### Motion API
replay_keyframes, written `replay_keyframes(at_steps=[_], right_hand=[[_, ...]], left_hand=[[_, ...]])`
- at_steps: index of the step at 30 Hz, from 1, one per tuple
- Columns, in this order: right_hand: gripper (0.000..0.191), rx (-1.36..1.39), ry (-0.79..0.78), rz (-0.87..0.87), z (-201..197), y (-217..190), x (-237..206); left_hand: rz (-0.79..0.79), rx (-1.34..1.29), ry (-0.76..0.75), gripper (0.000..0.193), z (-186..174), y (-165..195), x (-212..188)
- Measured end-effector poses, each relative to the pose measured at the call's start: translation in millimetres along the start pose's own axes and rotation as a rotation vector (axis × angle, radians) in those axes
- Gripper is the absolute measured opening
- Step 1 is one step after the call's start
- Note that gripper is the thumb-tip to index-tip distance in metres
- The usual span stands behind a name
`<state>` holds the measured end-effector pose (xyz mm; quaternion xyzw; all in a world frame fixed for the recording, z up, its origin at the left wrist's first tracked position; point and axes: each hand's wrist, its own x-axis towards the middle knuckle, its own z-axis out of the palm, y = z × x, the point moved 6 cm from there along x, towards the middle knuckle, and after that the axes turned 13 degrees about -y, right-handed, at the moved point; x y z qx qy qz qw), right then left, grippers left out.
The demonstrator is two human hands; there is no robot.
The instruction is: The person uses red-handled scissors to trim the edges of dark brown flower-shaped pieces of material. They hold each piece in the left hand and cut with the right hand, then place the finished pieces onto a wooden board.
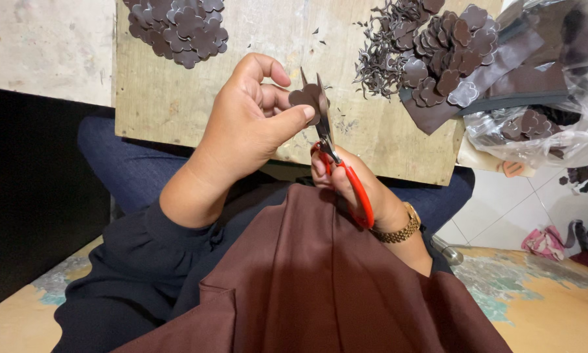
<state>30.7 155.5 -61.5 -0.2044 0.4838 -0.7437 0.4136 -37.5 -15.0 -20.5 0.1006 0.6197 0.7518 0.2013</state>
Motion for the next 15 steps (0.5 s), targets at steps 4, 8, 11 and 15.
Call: replay_keyframes(at_steps=[4,8,11,15], right_hand=[[0.065,-0.011,-0.002,-0.009,-2.0,0.4,0.0],[0.066,-0.032,-0.002,-0.011,-2.2,0.0,-0.4],[0.067,-0.11,-0.03,-0.042,-1.5,-1.8,3.4],[0.071,-0.069,-0.029,-0.042,-0.8,1.4,3.2]], left_hand=[[-0.01,-0.036,-0.001,0.039,0.9,-2.2,1.7],[-0.023,-0.062,-0.016,0.038,2.5,-4.0,3.4],[-0.03,-0.071,-0.038,0.038,4.5,-6.1,4.5],[-0.076,-0.06,-0.037,0.039,3.3,-11.8,3.4]])
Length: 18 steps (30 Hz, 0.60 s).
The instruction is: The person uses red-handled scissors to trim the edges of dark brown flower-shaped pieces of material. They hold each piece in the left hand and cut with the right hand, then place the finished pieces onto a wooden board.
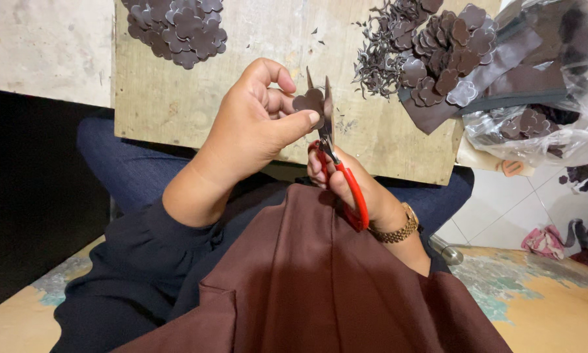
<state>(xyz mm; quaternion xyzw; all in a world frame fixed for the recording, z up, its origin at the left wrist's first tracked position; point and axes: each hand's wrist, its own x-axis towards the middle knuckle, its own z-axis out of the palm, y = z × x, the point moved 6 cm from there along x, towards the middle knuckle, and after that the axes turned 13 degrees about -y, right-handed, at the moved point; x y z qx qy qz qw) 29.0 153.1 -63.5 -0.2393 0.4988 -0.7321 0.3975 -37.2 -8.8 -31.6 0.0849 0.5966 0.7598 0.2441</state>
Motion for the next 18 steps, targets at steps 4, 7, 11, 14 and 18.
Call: replay_keyframes(at_steps=[4,7,11,14,18], right_hand=[[0.07,0.06,0.019,0.009,-0.2,4.2,-2.9],[0.071,0.065,0.027,0.019,-0.8,5.8,-1.9],[0.073,0.042,0.018,0.029,1.9,3.5,1.9],[0.075,0.017,0.013,0.053,5.1,-1.1,2.6],[0.076,-0.025,0.004,0.068,8.6,-5.4,7.3]], left_hand=[[0.038,-0.01,0.006,0.041,-2.1,-2.2,1.2],[0.054,-0.085,-0.004,0.034,-3.0,-4.2,0.6],[0.085,-0.138,-0.043,0.016,-4.5,-2.7,0.1],[0.083,-0.168,-0.027,0.014,-8.2,-2.8,0.1],[0.077,-0.169,-0.036,0.016,-12.1,-4.1,-1.8]])
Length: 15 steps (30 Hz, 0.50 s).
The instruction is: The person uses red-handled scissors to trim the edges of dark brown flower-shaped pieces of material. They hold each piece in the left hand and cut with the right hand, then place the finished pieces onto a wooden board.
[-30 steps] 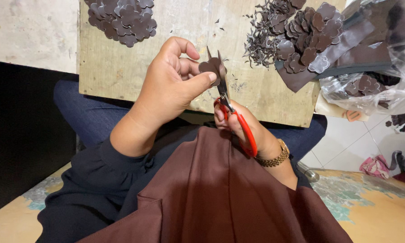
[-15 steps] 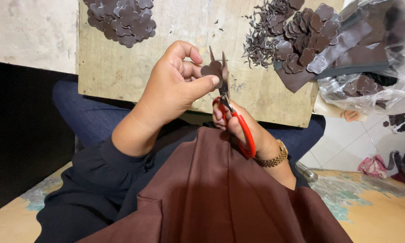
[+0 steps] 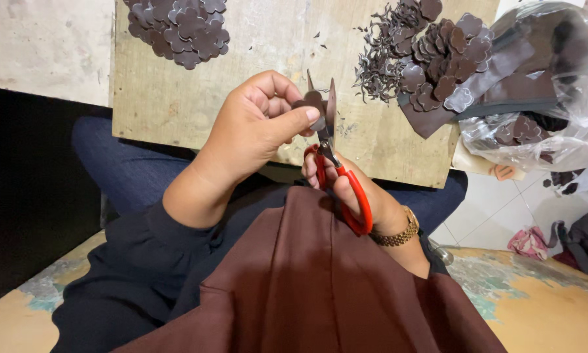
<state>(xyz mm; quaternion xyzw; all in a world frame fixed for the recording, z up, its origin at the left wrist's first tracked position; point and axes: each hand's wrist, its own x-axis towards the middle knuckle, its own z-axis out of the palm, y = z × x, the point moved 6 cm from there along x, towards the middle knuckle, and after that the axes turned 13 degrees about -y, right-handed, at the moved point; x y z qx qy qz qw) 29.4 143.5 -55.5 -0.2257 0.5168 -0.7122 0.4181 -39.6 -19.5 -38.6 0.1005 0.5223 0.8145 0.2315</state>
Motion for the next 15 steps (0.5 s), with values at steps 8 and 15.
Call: replay_keyframes(at_steps=[8,15], right_hand=[[0.089,-0.058,0.052,-0.001,0.6,3.9,7.5],[0.087,-0.151,0.049,-0.026,-3.5,3.2,2.9]], left_hand=[[-0.017,-0.057,-0.063,0.012,-3.7,-1.0,-5.3],[-0.125,-0.146,-0.091,0.011,5.4,-11.2,-4.8]])
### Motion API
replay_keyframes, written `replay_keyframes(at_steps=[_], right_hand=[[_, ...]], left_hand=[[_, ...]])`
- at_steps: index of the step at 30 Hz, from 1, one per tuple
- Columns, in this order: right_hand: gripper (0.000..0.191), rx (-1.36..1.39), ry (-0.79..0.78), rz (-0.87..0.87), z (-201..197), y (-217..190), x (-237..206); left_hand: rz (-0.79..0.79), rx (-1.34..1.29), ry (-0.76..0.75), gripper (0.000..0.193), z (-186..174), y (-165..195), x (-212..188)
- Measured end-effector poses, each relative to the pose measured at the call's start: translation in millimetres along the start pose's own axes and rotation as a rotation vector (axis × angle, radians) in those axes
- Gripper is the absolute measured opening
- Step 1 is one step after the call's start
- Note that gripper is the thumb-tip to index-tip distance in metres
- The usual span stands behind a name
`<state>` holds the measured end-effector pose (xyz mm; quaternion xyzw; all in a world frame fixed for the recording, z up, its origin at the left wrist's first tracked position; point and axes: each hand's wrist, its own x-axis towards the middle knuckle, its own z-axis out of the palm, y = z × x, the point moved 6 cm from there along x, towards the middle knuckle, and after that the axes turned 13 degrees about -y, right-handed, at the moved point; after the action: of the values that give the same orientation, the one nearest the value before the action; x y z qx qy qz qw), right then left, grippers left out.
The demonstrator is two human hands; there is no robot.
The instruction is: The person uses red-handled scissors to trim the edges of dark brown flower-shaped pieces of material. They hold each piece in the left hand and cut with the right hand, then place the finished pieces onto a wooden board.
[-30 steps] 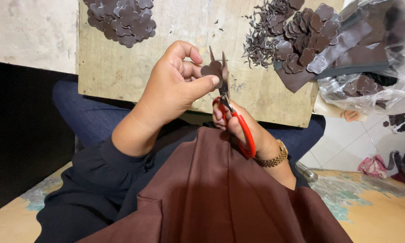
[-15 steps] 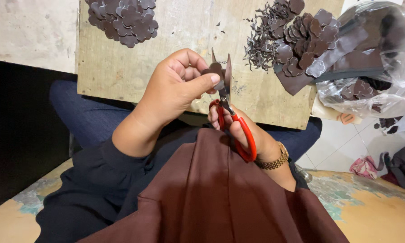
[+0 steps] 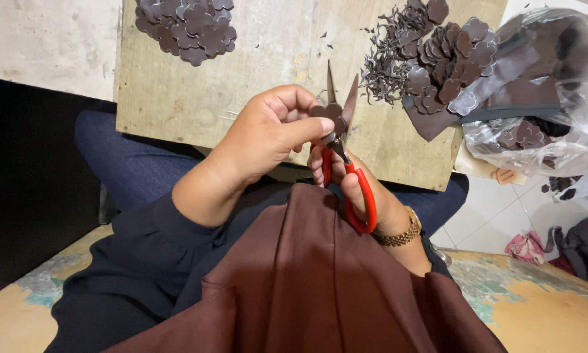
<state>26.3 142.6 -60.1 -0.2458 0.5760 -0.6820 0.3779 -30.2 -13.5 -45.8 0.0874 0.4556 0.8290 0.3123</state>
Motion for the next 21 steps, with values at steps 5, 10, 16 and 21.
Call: replay_keyframes(at_steps=[5,10,16,21], right_hand=[[0.091,0.015,0.018,0.021,-1.6,-2.1,-4.6],[0.09,0.028,0.009,0.019,-0.5,-6.2,-6.5],[0.091,0.104,0.009,0.011,1.8,-11.9,-6.6],[0.082,0.217,0.015,-0.02,3.2,-6.2,-6.4]], left_hand=[[-0.039,0.089,0.054,0.015,1.0,-2.2,3.6],[-0.04,-0.153,0.009,0.013,9.1,-4.9,4.6],[-0.038,-0.111,0.003,0.014,9.8,-5.1,5.9],[-0.037,-0.188,-0.023,0.013,8.7,-6.5,4.4]])
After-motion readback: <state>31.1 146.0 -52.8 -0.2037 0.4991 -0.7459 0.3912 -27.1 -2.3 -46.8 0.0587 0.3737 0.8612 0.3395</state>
